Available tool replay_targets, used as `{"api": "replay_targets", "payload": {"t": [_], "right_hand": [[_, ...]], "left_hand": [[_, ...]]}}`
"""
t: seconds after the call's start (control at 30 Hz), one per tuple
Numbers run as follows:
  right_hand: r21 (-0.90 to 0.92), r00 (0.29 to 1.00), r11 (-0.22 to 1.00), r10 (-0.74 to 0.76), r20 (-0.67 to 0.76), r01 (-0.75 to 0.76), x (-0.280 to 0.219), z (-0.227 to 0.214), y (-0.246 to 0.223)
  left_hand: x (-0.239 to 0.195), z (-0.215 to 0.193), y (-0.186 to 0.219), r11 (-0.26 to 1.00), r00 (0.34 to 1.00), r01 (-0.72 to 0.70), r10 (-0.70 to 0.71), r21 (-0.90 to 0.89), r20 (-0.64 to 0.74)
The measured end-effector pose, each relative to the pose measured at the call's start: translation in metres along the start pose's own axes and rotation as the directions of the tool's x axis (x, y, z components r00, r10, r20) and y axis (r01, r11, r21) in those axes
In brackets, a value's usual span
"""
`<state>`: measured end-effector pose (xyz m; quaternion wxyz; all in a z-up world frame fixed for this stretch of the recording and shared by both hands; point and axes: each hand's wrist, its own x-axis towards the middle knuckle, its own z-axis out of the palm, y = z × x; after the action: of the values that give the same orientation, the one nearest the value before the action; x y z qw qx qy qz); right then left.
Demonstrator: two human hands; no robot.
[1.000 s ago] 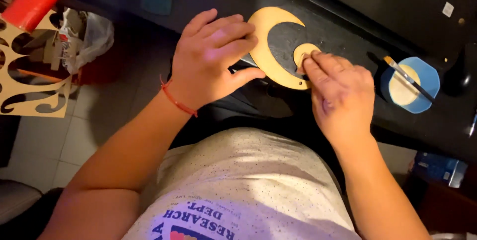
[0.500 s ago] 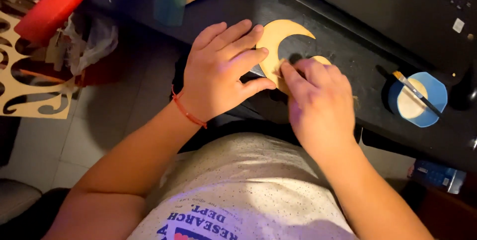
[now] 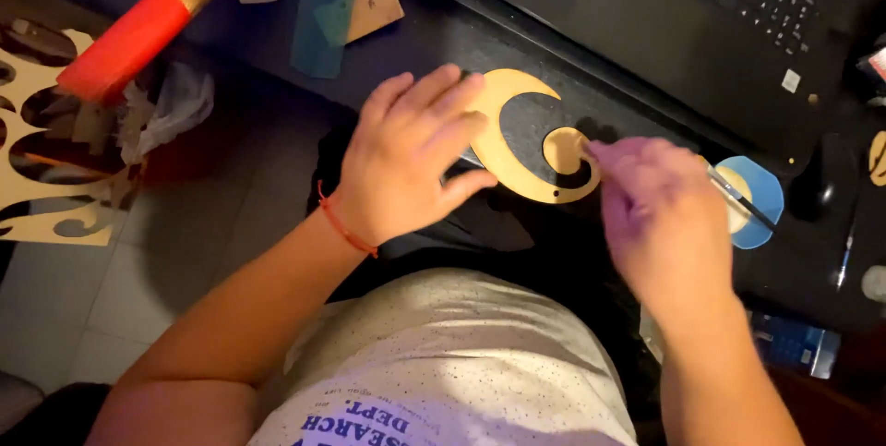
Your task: Applying paint or glue to a wooden decorative letter using a small brush at a workstation
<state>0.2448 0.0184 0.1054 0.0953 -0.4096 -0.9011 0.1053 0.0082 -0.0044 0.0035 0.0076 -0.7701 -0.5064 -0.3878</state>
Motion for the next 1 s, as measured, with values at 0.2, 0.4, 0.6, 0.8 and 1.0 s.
{"api": "replay_targets", "payload": {"t": [0.2,0.4,0.6,0.8,1.0], "right_hand": [[-0.098,0.989,0.995,-0.033,-0.146,0.019,0.022,0.012,0.008],[-0.058,0.91,0.938,-0.347,-0.228,0.343,0.065,0.053,0.003],[-0.206,0.979,0.97,-0.158,-0.127,0.13,0.039,0.07,0.034],[-0.165,0.984,0.983,0.055,-0.172,-0.084,-0.026,0.023,0.016],[-0.009,0.813,0.9,0.389,-0.432,-0.435,-0.13,-0.058,0.068]], "left_hand": [[-0.009,0.018,0.027,0.978,0.97,-0.207,0.204,0.008,0.132],[-0.016,0.024,0.011,0.936,0.937,-0.339,0.328,-0.089,-0.123],[-0.027,0.054,0.006,0.923,0.939,-0.335,0.309,-0.187,-0.152],[-0.018,0.036,0.002,0.908,0.923,-0.385,0.374,-0.165,-0.091],[-0.015,0.003,-0.006,0.835,0.898,-0.44,0.418,-0.329,-0.139]]}}
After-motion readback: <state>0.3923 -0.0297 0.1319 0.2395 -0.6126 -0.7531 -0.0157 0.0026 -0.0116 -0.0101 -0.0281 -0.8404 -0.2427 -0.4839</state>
